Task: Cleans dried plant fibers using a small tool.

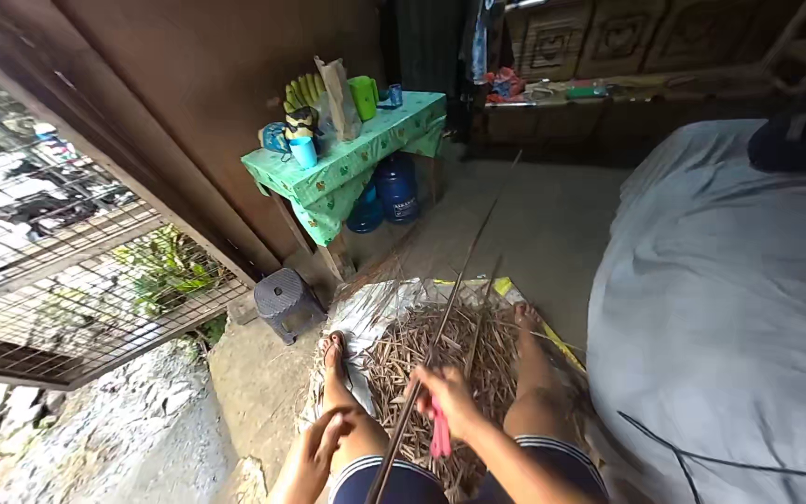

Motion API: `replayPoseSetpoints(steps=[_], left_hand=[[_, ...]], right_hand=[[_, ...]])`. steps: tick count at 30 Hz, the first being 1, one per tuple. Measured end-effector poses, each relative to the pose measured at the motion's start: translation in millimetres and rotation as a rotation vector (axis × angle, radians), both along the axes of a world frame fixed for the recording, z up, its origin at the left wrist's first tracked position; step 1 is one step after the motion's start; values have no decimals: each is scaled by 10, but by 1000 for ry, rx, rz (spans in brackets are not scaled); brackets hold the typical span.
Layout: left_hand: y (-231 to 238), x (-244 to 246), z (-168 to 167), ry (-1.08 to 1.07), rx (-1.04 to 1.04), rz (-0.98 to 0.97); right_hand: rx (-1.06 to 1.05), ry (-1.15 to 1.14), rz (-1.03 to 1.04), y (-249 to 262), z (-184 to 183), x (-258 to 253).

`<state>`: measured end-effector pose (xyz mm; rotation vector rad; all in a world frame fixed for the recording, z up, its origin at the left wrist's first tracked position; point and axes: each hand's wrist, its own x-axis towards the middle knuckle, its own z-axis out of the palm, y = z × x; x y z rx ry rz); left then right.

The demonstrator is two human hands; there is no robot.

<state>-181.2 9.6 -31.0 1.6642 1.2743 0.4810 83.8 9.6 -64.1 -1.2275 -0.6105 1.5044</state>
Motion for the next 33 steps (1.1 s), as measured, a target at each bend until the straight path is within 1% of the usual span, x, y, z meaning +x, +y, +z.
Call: replayPoseSetpoints(steps=[2,4,5,7,9,11,14,15,17,21,23,25,27,30,33], left_hand=[[361,421,220,-53,94,-7],[644,784,311,-40,116,-54],[754,947,344,-55,69,-99],[886,1222,374,-150,-92,-164],[908,1401,326,-308,-244,-191],[895,1477,182,-455,-321,-214],[815,1460,-25,-539,-376,-134],[775,1424,-82,-551,-393,-96],[682,1308,-190,-565,-435,-51],[368,1033,-360,-588,-541,-56],[174,925,-412,-569,-571,-64],[3,828,-440,-563,-592,-64],[-132,749,-470,-554,-608,-60],[-301,648,-505,-546,-624,-69],[-385,575,-506,-585,-655,-57]], right_hand=[[20,-39,193,-199,-114,-233],[46,-67,368,-323,-203,-327],[59,-70,434,-357,-228,-352],[63,-57,512,-391,-254,-383],[51,-57,548,-409,-259,-387],[65,-81,594,-428,-252,-353],[117,-192,703,-444,-198,-213],[136,-239,704,-454,-186,-145],[170,-287,624,-475,-151,49],[187,-325,171,-399,-218,459],[179,-409,26,-316,-193,620],[188,-477,-40,-249,-144,705],[205,-491,-74,-183,-134,735],[210,-469,-44,-93,-164,704],[226,-454,-15,-50,-249,596]])
